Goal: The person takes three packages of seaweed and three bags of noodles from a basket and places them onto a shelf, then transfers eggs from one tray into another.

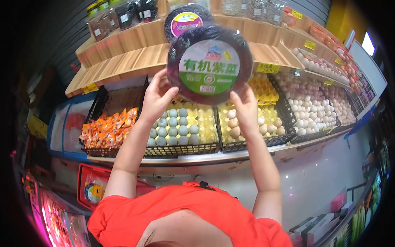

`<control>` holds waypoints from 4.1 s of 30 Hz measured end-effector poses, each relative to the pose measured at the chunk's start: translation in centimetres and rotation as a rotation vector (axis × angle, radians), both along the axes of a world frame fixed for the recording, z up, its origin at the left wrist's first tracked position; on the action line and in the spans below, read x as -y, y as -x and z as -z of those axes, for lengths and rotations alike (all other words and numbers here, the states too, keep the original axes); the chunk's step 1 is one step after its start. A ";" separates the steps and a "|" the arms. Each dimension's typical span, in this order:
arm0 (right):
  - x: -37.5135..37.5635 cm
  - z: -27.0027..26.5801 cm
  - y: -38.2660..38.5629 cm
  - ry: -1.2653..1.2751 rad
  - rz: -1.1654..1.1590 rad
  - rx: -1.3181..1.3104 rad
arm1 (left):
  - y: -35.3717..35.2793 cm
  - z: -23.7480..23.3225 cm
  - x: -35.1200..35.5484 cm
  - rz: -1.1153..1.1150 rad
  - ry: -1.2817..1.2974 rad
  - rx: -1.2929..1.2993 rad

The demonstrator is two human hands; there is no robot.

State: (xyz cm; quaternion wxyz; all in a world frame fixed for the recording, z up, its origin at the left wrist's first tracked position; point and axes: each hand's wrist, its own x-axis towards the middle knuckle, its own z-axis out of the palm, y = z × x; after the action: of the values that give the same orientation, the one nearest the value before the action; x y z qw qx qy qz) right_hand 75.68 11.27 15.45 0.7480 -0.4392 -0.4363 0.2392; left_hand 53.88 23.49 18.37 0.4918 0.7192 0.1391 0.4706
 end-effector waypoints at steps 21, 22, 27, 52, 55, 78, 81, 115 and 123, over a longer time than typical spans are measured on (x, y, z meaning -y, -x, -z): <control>-17.3 -7.3 -22.7 0.410 0.159 0.215 | -22.3 -6.2 -14.5 -0.161 -0.212 -0.433; -18.0 -7.4 -23.0 0.427 0.129 0.207 | -22.9 -6.1 -14.9 -0.176 -0.209 -0.435; -21.5 -6.8 -26.6 0.470 -0.011 0.150 | -25.2 -6.6 -14.7 -0.092 0.231 -0.376; -10.7 -7.0 -11.2 -0.184 -0.178 0.876 | -17.1 -3.6 -1.9 -0.078 -0.356 -0.457; -8.3 -6.4 -6.2 -0.315 -0.332 1.080 | -12.5 -2.3 1.3 -0.152 -0.399 -0.511; -3.7 20.8 44.4 0.286 -1.505 0.993 | 38.9 24.1 31.2 -1.523 0.827 -0.493; -7.3 25.2 48.2 0.300 -1.395 1.003 | 41.4 25.5 31.5 -1.660 0.893 -0.502; -13.7 17.2 56.6 0.682 -1.811 0.246 | 49.1 20.4 23.5 -1.381 0.574 0.594; -9.8 13.2 46.1 0.713 -1.512 0.081 | 42.9 19.2 24.3 -1.017 0.599 0.415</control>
State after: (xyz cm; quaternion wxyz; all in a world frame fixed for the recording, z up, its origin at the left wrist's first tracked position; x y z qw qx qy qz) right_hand 29.59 21.09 2.25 0.1860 -0.2469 -0.5381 0.7842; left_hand 10.97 -0.82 -0.88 0.4034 0.2875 0.4916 0.7162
